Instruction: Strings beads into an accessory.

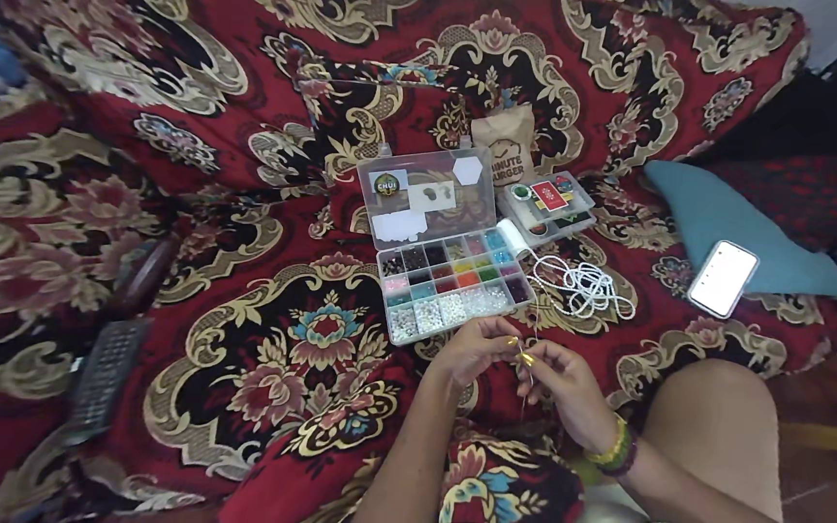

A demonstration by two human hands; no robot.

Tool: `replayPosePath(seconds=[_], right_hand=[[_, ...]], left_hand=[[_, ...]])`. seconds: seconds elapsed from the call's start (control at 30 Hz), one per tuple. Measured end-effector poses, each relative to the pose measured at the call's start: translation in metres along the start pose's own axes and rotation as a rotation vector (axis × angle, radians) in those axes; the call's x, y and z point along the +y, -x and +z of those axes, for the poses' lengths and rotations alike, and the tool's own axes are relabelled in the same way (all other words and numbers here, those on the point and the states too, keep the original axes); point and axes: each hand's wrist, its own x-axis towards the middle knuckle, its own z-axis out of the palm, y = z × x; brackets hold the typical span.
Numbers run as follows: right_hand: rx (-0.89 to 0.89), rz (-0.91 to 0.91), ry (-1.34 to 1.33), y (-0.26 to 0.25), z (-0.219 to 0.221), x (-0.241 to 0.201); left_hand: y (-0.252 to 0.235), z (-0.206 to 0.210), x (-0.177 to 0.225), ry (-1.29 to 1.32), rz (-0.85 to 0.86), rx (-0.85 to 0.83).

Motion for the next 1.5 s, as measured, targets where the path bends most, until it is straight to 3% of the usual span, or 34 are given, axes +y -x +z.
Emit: replayPosePath(seconds=[1.5], right_hand=[[-0.086,0.039,-0.091,-0.0002,-0.0012,-0.0029]], left_hand=[[-0.002,-0.0091,-0.0031,-0.028,0.046,-0.113]])
